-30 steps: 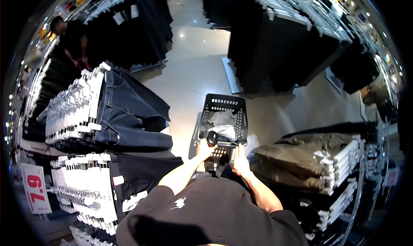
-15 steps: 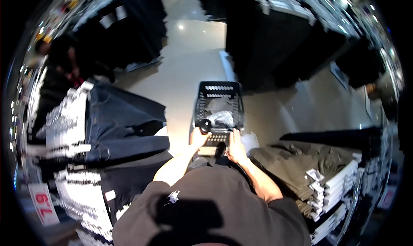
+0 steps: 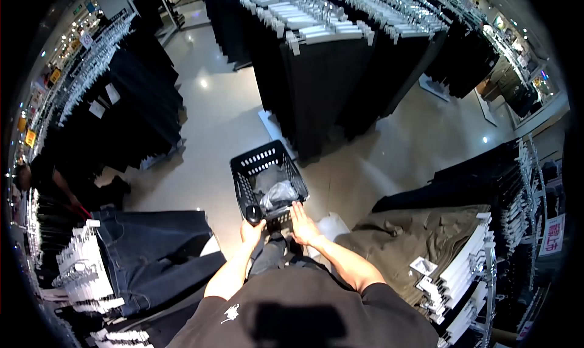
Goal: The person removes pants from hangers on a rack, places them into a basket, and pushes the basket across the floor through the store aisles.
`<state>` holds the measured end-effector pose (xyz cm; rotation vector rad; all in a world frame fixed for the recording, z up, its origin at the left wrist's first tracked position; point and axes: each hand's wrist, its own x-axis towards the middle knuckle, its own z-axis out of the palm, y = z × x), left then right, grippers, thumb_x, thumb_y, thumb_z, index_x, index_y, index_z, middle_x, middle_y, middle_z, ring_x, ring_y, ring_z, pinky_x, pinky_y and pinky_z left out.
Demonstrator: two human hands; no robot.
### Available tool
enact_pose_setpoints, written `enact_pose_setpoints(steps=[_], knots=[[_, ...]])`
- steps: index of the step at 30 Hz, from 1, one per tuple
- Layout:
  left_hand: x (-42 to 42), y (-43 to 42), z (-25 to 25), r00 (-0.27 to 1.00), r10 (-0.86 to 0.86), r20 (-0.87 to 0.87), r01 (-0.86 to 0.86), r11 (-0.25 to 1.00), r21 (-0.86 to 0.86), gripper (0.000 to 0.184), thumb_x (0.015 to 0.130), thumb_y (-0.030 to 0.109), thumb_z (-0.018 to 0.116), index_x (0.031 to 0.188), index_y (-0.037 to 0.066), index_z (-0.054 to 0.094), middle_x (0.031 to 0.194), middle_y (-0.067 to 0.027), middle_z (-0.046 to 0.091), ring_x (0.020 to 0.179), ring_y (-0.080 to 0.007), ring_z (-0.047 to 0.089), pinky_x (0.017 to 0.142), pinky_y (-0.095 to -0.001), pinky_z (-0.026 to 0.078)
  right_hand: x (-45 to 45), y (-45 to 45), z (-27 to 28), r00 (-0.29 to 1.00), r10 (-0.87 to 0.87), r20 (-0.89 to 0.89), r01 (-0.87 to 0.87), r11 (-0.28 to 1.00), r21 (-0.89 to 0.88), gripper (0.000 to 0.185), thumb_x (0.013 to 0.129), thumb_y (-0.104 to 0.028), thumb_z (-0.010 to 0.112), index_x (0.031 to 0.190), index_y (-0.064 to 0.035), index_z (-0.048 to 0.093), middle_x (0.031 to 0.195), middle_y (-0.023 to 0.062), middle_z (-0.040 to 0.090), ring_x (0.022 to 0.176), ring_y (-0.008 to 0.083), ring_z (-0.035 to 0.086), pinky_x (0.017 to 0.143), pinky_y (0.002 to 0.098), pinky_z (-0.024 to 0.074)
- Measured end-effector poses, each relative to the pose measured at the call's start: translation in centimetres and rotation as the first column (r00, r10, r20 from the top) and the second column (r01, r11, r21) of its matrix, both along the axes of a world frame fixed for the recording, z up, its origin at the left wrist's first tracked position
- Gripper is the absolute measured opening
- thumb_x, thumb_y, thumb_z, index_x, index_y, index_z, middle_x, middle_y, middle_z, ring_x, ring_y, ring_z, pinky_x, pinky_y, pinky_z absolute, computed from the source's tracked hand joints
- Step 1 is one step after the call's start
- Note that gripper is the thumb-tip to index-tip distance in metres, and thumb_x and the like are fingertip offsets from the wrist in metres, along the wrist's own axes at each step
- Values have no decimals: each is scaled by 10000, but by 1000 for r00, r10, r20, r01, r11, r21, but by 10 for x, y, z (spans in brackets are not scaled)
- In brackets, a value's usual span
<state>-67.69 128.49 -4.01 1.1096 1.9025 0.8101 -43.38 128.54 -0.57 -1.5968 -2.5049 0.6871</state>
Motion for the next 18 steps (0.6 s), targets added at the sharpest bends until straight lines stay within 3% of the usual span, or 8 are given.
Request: enact_pose_setpoints(steps=[2,5,6,7,11,13,15,18], knots=[[0,11,1,1000,30,10,-30,999,-18,424,729,216,885,1057,22,699,1021,-132,734,951,-268,695,866,-398,534,-3,15,10,1000,-6,5,6,999,-53,984,800,-219,761,1523,137,196,1640,303,100,1536,441,115,1181,477,356],[-4,30,-12,998,24,-54,-25,999,-20,442,727,230,890,1063,22,692,1025,-145,732,964,-306,699,873,-417,534,-7,40,3,997,19,78,-14,998,-55,988,808,-222,763,1536,116,186,1646,291,93,1540,434,107,1174,498,361],[-2,37,10,998,43,48,-38,994,-101,456,725,241,894,1072,23,692,1051,-154,728,989,-319,696,883,-425,531,-10,42,0,997,8,75,-3,998,-60,991,808,-221,764,1538,114,184,1647,289,91,1540,434,106,1172,501,362],[-6,43,-6,999,28,-34,-30,999,-41,462,726,250,896,1078,28,695,1066,-153,726,1008,-316,692,901,-426,528,-14,49,-1,997,-4,74,8,998,-60,993,808,-221,764,1540,111,181,1649,287,89,1540,433,105,1170,504,363],[-18,69,-27,997,20,-69,-24,998,-59,475,711,266,908,1079,41,707,1099,-158,721,1054,-331,683,936,-437,524,-27,79,-5,995,-13,102,20,997,-72,1005,815,-247,754,1543,117,163,1653,287,64,1542,432,95,1159,508,376],[-26,81,-28,999,8,-51,-13,994,-112,501,699,279,917,1084,41,704,1114,-164,717,1067,-337,679,940,-444,524,-35,91,-1,992,-10,128,24,994,-103,1025,818,-257,752,1549,115,138,1655,287,42,1544,431,79,1179,503,349],[-32,92,-29,992,3,-126,-8,999,-44,548,682,303,926,1098,40,685,1095,-184,713,1050,-357,677,926,-465,527,-43,102,2,992,-21,127,38,991,-126,1031,820,-252,751,1553,111,125,1656,286,35,1545,431,74,1194,497,327],[-43,106,-24,996,17,-93,-18,1000,-14,530,685,294,923,1069,28,676,1069,-187,713,1031,-364,678,911,-464,527,-58,115,7,991,-40,126,59,988,-146,1031,828,-243,751,1550,120,111,1655,288,31,1544,433,75,1222,474,280]])
